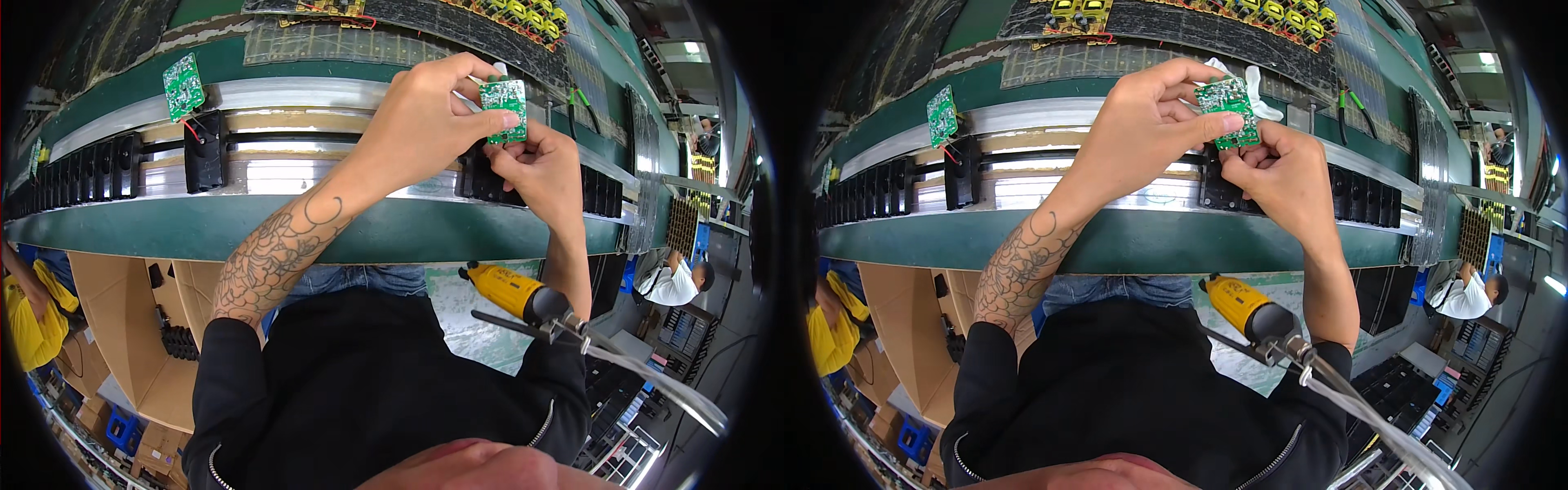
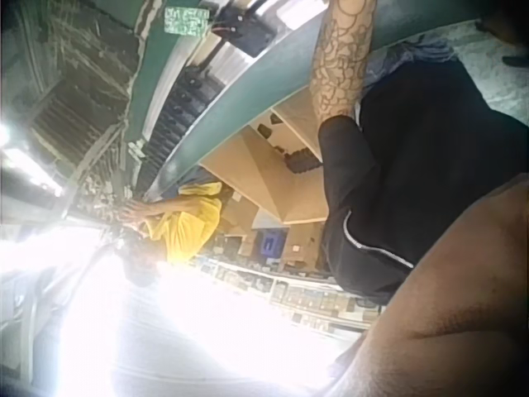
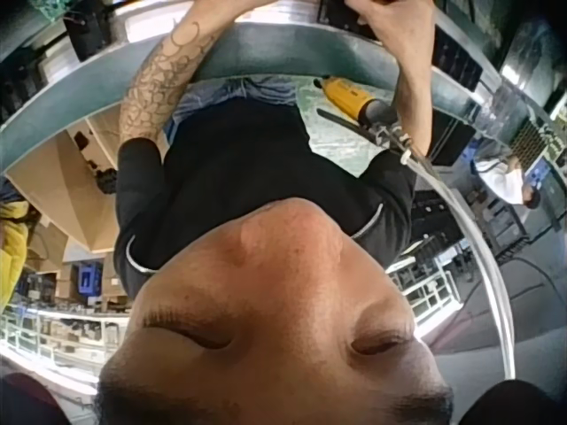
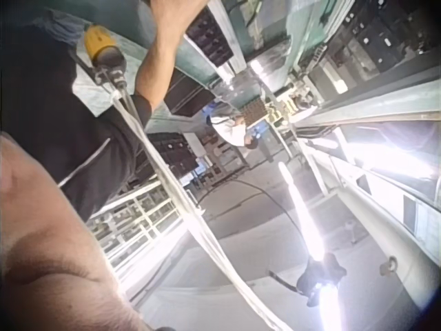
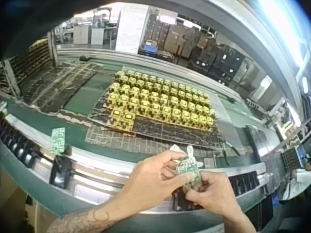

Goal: Assembling PCB boards into plastic housings on a manufacturing conveyor line.

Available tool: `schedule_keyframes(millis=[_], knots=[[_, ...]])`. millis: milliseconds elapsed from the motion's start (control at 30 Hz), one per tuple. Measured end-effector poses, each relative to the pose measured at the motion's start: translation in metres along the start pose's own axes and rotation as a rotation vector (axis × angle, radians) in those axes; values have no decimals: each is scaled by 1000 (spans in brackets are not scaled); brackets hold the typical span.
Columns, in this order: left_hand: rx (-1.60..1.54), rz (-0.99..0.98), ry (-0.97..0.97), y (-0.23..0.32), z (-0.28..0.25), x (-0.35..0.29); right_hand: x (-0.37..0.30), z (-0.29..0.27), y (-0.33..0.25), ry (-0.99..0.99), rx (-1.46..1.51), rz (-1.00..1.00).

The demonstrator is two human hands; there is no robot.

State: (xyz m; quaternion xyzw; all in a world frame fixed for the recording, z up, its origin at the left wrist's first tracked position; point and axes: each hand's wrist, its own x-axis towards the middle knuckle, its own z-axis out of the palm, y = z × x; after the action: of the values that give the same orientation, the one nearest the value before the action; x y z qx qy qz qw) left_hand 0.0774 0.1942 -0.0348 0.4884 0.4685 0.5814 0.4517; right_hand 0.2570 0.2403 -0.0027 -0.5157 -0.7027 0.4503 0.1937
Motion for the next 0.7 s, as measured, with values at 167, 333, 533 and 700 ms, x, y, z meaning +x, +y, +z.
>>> schedule_keyframes(millis=[167,333,533,700], knots=[[-18,22,19,-3,0,-1,3,-4,11,-30,-7,-39],[-20,-4,1,0,-1,-1,3,-5,14,-36,-23,-35],[-9,4,14,-2,-2,-1,3,-3,12,-27,-7,-31],[23,15,29,-1,-2,-2,3,-1,13,-12,-15,-43]])
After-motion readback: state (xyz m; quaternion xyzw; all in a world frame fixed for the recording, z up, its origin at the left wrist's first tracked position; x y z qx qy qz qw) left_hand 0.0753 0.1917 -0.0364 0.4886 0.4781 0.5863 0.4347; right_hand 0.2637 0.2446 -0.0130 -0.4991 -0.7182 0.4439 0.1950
